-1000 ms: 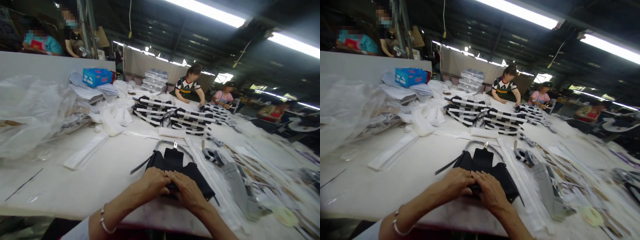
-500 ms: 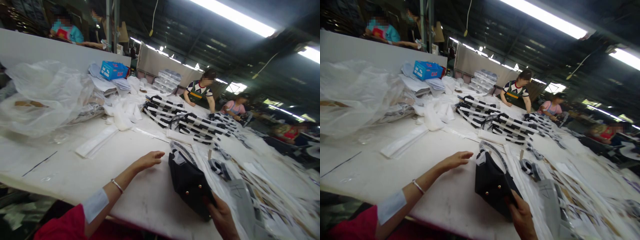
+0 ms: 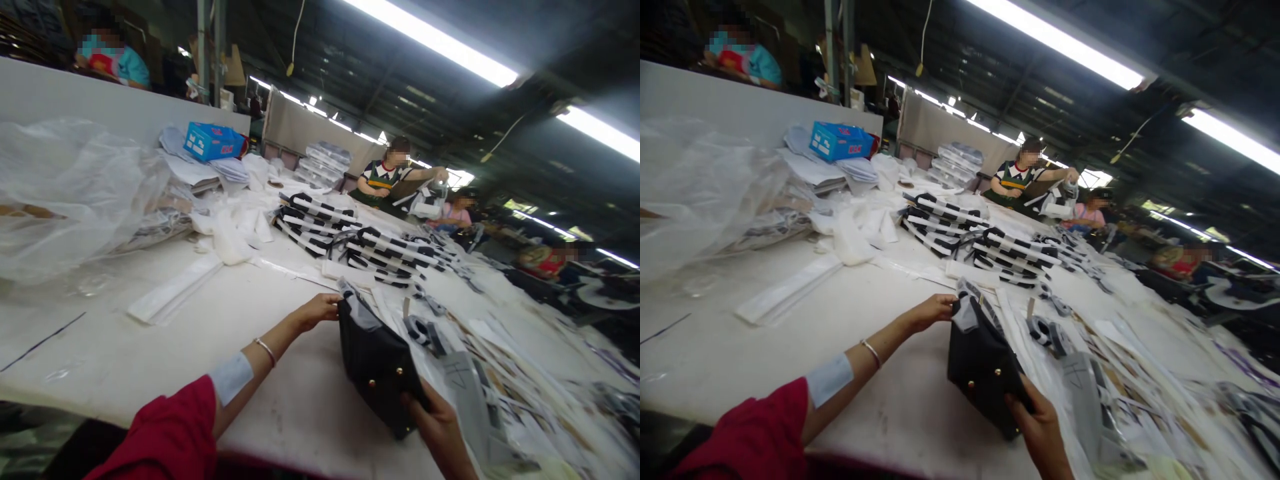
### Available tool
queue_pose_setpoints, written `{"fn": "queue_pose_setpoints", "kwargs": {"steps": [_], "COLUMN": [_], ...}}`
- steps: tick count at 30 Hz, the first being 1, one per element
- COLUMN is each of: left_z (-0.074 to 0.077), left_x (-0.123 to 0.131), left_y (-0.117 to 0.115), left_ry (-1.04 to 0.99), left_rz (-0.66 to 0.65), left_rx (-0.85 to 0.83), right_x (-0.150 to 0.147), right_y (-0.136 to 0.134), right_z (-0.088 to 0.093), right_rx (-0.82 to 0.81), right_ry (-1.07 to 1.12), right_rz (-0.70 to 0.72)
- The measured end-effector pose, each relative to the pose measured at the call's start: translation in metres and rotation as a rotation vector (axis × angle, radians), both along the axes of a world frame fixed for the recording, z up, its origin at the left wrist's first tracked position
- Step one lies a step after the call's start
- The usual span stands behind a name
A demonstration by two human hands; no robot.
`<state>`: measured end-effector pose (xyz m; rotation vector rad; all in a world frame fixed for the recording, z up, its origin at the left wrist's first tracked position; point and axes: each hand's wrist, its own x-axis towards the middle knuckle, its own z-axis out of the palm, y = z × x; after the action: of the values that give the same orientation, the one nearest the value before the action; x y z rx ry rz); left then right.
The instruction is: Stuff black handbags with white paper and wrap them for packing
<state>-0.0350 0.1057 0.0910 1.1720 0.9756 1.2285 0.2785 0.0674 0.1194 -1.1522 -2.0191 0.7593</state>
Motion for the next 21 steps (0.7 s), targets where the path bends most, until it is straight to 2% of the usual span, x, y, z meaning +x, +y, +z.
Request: {"fn": "queue_pose_setpoints", "kwargs": {"steps": [2,5,7,9,12,13,15,16,17,19,20,21], "left_z": [-0.003,-0.008,-0.008,-0.003,0.021,0.031,0.049,0.054,0.056,0.048,0.039,0.029], "left_x": [-0.007,-0.029,-0.053,-0.080,-0.103,-0.101,-0.081,-0.065,-0.046,-0.009,0.006,0.017], "left_y": [0.003,0.002,-0.004,-0.015,-0.034,-0.041,-0.055,-0.064,-0.072,-0.088,-0.094,-0.099], "left_ry": [0.040,0.152,0.263,0.398,0.593,0.635,0.710,0.740,0.847,1.070,1.179,1.270], "left_rz": [0.073,0.198,0.274,0.353,0.458,0.470,0.418,0.353,0.223,-0.010,-0.096,-0.118], "left_rx": [-0.065,-0.153,-0.206,-0.236,-0.198,-0.167,-0.048,0.038,0.210,0.443,0.511,0.541], "right_x": [-0.018,-0.051,-0.069,-0.080,-0.084,-0.084,-0.084,-0.085,-0.085,-0.084,-0.083,-0.080], "right_y": [-0.013,-0.035,-0.045,-0.050,-0.046,-0.044,-0.039,-0.037,-0.036,-0.034,-0.032,-0.029], "right_z": [-0.001,-0.012,-0.023,-0.031,-0.035,-0.035,-0.035,-0.035,-0.036,-0.034,-0.033,-0.030], "right_rx": [0.084,0.226,0.297,0.329,0.330,0.323,0.304,0.296,0.291,0.291,0.294,0.302], "right_ry": [-0.139,-0.392,-0.531,-0.610,-0.637,-0.637,-0.639,-0.640,-0.641,-0.641,-0.643,-0.645], "right_rz": [0.130,0.315,0.332,0.292,0.282,0.285,0.289,0.288,0.283,0.286,0.296,0.311]}}
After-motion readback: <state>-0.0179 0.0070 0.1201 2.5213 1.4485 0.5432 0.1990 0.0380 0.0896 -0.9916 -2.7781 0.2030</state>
